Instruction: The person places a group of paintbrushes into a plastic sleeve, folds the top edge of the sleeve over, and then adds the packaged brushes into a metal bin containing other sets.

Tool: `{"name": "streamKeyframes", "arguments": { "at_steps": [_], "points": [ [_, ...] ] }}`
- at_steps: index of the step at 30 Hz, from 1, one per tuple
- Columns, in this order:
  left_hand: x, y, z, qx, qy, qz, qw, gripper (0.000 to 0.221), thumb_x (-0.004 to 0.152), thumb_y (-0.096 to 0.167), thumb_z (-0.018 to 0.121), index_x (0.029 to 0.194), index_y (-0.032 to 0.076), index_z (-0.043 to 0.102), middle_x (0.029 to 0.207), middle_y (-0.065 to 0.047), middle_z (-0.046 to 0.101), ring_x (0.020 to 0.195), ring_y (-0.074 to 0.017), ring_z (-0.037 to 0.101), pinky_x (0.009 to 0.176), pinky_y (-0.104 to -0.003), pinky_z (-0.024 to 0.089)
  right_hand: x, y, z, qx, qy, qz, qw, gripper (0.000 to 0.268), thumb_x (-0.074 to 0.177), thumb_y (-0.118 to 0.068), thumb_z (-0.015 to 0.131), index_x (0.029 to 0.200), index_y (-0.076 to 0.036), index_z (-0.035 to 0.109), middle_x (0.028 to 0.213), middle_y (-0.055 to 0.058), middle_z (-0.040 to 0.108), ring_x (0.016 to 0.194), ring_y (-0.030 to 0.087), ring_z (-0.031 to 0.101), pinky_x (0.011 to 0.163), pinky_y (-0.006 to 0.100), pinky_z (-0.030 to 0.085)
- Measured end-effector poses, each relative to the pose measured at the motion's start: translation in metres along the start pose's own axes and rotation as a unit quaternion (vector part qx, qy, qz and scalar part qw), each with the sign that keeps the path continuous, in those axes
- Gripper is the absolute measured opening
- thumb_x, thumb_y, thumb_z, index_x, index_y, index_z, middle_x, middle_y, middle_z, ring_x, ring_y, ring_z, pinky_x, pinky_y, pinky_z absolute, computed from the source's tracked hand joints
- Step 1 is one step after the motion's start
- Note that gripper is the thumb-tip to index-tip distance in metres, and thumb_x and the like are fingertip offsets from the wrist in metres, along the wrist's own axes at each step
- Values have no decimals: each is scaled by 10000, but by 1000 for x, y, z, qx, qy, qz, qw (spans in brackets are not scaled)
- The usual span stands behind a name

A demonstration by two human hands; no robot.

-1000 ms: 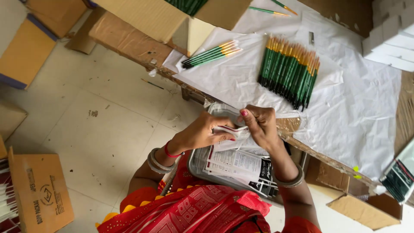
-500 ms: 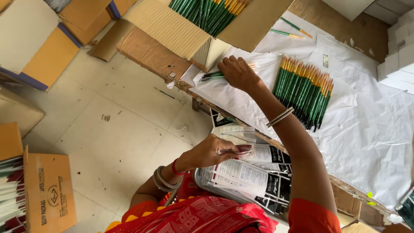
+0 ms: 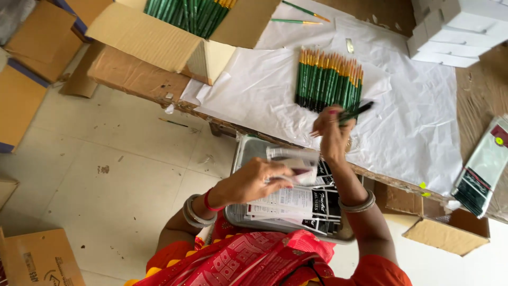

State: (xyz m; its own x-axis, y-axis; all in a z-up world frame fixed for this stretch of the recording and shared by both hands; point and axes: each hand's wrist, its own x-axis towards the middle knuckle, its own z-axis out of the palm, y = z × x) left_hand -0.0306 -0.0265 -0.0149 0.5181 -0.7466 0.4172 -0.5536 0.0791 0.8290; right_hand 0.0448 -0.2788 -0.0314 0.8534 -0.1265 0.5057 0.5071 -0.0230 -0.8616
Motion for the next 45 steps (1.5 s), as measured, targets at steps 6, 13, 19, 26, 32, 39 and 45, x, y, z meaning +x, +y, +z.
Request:
{"name": "streamKeyframes", "arguments": {
  "at_steps": [6,13,19,26,32,39,45],
  "points": [
    [41,13,7,73,73,-10,995,414,905,-15,665,1302,53,572,1187,-155,678,829,-272,720,679,-363,578,-43,-131,-16,237,36,-73,968,562,1113,-597,426,793,-160,278,543,-29,226,428,66,181,389,249,222],
    [54,41,31,186,88,0,979,322,925,5,689,1235,75,635,942,-182,724,882,-368,699,758,-465,544,-49,-126,8,149,-29,-283,947,498,1080,-494,481,783,-113,361,561,-5,327,435,109,299,413,300,275],
    [57,35,36,155,111,-16,982,182,961,81,726,1092,42,605,833,-143,717,734,-322,715,643,-433,528,-11,-188,-1,101,-49,-46,993,189,1168,-225,594,1138,-46,544,808,116,645,748,211,698,812,399,644],
    [69,65,26,101,159,36,981,200,944,30,717,1118,12,619,975,-184,728,840,-324,739,664,-392,555,-25,-169,-3,-207,-147,-59,965,302,1046,-265,543,1116,8,649,1305,211,632,1041,289,506,901,431,429],
    [67,52,21,113,153,62,980,165,935,7,731,1037,8,602,1015,-181,726,883,-314,747,714,-379,572,-62,-138,-50,-59,24,-173,983,474,1022,-374,712,1349,-48,604,1492,125,517,1408,249,496,1194,417,426],
    [75,60,20,79,165,116,976,164,973,33,760,978,31,596,1044,-121,721,843,-215,757,697,-327,585,-102,-74,-59,-230,-169,-23,958,635,851,-229,833,1369,36,579,1383,196,595,1305,274,584,1119,447,487],
    [73,79,4,124,118,96,981,212,945,23,798,1048,-2,615,991,-117,720,865,-252,724,709,-376,574,-93,-83,-79,29,-119,162,979,474,890,2,785,1337,15,627,1252,71,722,1103,91,665,975,272,555]
  ]
}}
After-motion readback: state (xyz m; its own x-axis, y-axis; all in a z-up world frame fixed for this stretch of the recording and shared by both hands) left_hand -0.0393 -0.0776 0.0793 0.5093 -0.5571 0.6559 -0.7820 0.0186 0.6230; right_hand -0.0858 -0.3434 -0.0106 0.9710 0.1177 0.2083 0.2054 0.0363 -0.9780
